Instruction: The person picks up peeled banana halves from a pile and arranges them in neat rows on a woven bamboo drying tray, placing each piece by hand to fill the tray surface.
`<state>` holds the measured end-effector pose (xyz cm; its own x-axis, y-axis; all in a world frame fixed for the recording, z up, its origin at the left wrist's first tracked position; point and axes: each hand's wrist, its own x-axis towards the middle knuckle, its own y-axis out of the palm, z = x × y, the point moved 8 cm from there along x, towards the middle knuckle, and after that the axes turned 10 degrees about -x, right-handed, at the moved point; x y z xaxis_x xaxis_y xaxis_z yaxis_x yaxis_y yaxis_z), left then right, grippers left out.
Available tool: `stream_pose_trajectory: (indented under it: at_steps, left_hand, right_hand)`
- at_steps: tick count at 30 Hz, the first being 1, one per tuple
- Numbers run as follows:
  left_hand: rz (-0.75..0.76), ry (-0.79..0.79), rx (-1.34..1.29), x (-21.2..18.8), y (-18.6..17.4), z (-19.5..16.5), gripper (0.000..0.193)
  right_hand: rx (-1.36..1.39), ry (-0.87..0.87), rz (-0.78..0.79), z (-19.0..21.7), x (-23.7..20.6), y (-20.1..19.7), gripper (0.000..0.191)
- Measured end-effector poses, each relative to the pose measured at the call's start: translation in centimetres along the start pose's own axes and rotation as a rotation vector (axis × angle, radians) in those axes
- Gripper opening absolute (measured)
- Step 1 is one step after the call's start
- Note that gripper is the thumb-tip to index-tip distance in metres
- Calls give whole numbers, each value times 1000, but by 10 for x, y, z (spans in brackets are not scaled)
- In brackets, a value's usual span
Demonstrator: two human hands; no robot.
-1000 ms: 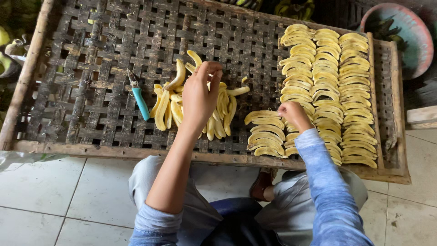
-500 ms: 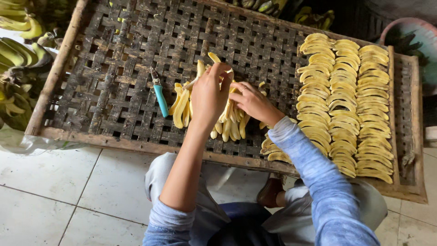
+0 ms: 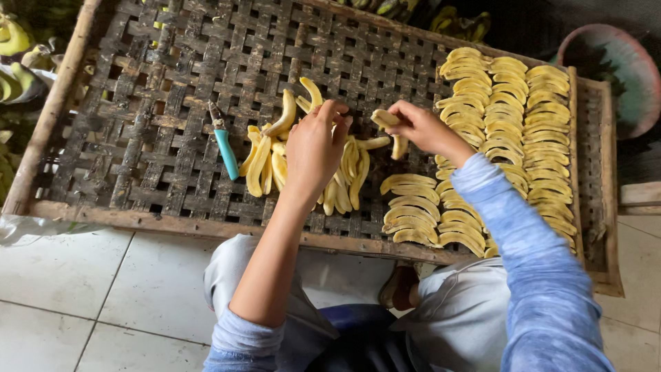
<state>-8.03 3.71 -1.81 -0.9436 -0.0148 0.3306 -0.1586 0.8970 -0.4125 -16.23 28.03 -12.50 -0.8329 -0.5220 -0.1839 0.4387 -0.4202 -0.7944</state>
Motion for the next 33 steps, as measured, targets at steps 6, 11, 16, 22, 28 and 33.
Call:
stream_pose_trajectory:
  at_steps: [6,11,16,22,28,33]
  left_hand:
    - [73,16,53,-1,21,3,20]
    - [130,24,92,-6,30,10,22]
    - [167,-15,150,-5,33,19,26]
    - [175,-11,160,-7,32,19,27]
    - [79,-54,159,-2,13,17,24]
    - [-98,-38,85,6,-12,17,19]
  right_hand:
    - [-8,90,157,-83,-24,26,21]
    - [-78,8,267,-87,-19,59,26]
    - [-246,-157,272,-57,-17,69,21]
    - [-127,75,268,-69,-24,68,17]
    - [-345,-23,131,-67,-20,58,13]
    - [-324,-187,-174,9,6,42,7]
